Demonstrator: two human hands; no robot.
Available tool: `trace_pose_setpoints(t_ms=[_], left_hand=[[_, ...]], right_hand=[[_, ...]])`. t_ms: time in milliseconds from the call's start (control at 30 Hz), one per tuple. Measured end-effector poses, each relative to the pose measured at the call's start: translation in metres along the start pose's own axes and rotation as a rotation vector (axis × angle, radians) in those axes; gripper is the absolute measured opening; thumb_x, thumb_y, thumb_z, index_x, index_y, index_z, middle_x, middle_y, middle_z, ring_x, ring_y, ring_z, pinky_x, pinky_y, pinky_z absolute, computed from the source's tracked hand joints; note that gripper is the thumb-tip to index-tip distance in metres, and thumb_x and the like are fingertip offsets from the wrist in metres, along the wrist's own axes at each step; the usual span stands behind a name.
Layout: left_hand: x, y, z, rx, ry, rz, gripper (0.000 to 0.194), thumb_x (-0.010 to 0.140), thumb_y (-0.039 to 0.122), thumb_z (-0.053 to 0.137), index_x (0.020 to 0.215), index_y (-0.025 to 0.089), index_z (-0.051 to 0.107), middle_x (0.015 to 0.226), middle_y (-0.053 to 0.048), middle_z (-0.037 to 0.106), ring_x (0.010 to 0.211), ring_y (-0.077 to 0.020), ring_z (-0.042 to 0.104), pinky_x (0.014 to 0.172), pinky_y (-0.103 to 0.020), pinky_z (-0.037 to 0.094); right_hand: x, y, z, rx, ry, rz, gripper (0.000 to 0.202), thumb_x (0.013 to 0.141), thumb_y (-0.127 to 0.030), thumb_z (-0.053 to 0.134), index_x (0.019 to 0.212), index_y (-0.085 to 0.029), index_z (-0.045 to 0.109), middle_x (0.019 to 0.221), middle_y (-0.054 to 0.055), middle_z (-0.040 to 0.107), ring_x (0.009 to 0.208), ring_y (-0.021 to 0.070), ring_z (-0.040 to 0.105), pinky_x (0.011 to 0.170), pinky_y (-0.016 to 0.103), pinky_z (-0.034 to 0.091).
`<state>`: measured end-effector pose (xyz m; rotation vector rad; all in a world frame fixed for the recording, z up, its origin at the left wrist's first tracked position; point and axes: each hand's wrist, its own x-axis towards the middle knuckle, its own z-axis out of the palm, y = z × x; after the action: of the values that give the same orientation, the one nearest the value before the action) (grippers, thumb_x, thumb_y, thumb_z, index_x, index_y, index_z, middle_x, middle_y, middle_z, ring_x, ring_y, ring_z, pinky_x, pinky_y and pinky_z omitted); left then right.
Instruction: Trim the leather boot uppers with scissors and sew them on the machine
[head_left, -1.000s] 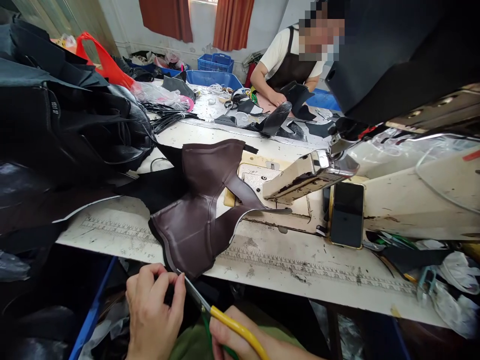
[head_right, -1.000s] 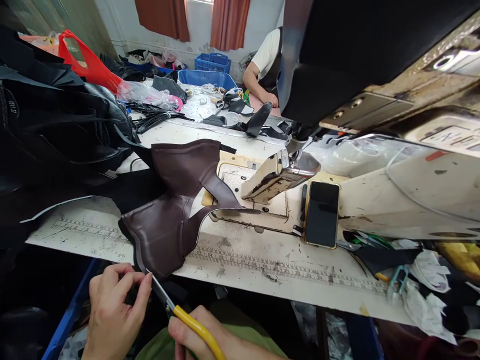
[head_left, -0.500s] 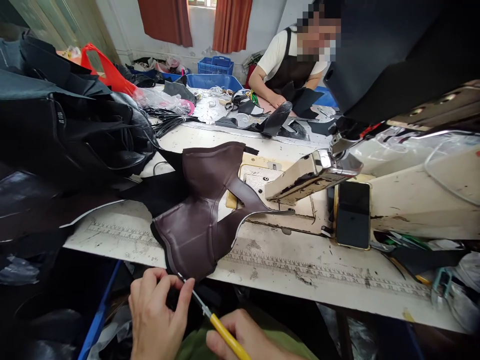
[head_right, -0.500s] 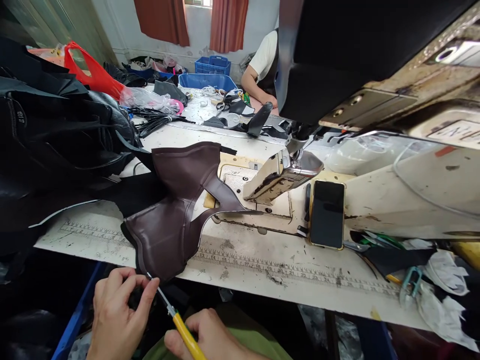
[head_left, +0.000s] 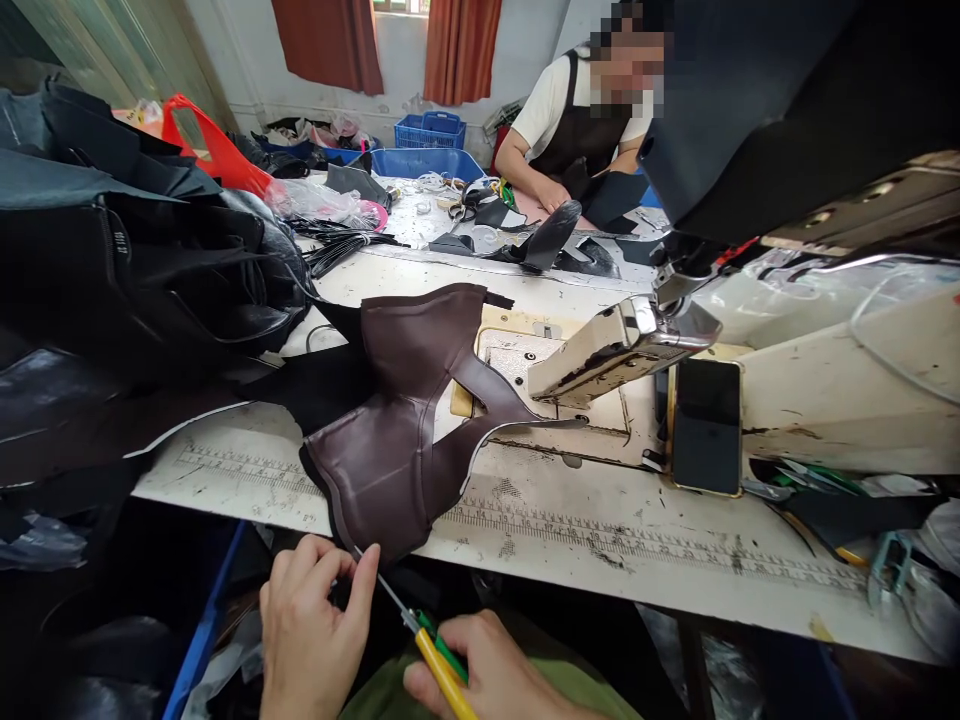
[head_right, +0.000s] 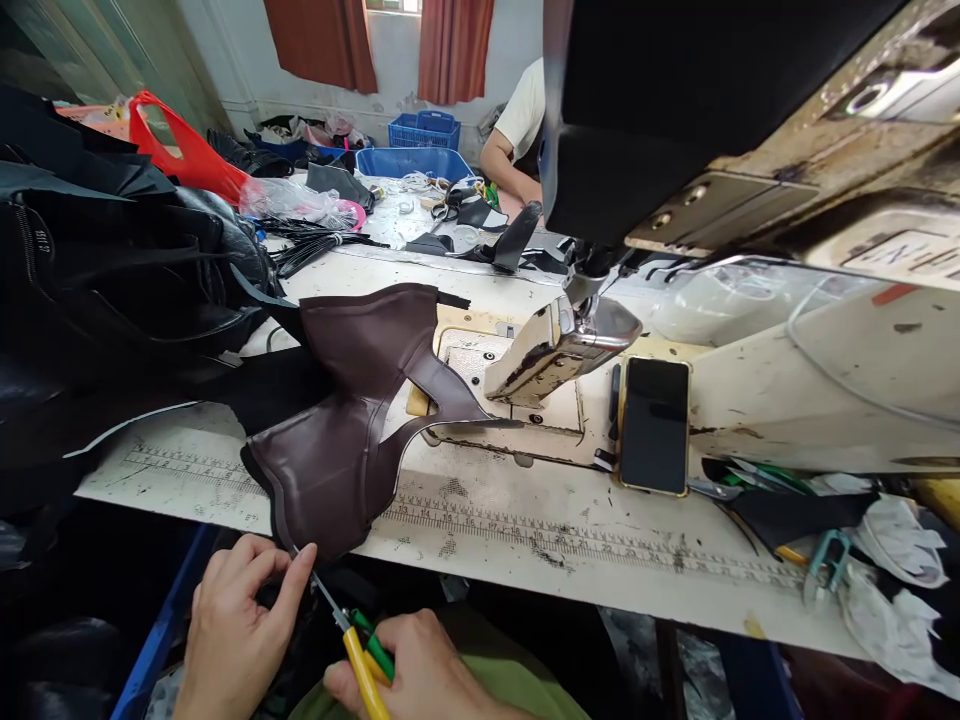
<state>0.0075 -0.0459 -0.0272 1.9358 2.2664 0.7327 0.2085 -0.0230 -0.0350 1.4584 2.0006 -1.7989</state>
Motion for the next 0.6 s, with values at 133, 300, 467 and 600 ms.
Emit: trace_pose_setpoints(t_ms=[133, 300, 467, 600], left_hand=[[-0.003, 0.003, 0.003, -0.091, -0.008, -0.016, 0.023, 0.092, 0.033, 0.054, 0.072, 0.022, 0.058, 0.076, -0.003, 0.054, 0.075, -0.0216, 0.048, 0.065, -0.034, 0.04], [-0.001, 0.011, -0.004, 0.039, 0.207, 0.128, 0.003, 0.086, 0.02, 0.061, 0.083, 0.02, 0.063, 0.125, -0.015, 0.052, 0.112, -0.0336, 0.051, 0.091, -0.051, 0.038], [0.002, 0.012, -0.016, -0.177, -0.034, 0.194, 0.012, 0.091, 0.012, 0.05, 0.082, 0.02, 0.053, 0.149, -0.013, 0.037, 0.133, -0.028, 0.042, 0.098, -0.042, 0.039], [0.0, 0.013, -0.021, -0.142, -0.097, 0.157, 0.016, 0.093, 0.016, 0.048, 0.079, 0.021, 0.053, 0.155, -0.011, 0.028, 0.132, -0.029, 0.041, 0.095, -0.046, 0.035]], right_hand=[[0.0, 0.002, 0.001, 0.041, -0.03, -0.013, 0.057, 0.075, -0.063, 0.057, 0.051, -0.018, 0.034, 0.05, -0.006, 0.022, 0.052, 0.007, 0.023, 0.047, 0.026, 0.016], [-0.006, 0.006, -0.006, 0.37, -0.275, -0.116, 0.068, 0.084, -0.077, 0.038, 0.065, -0.014, 0.055, 0.055, -0.002, 0.044, 0.051, 0.0073, 0.039, 0.047, 0.02, 0.028], [-0.007, 0.009, -0.008, 0.564, -0.411, -0.131, 0.072, 0.093, -0.07, 0.028, 0.073, -0.011, 0.064, 0.055, -0.001, 0.047, 0.051, 0.0073, 0.044, 0.05, 0.019, 0.033], [-0.005, 0.013, 0.0, 0.577, -0.382, -0.098, 0.073, 0.094, -0.07, 0.028, 0.07, -0.011, 0.064, 0.054, 0.0, 0.048, 0.051, 0.0077, 0.045, 0.05, 0.018, 0.033]])
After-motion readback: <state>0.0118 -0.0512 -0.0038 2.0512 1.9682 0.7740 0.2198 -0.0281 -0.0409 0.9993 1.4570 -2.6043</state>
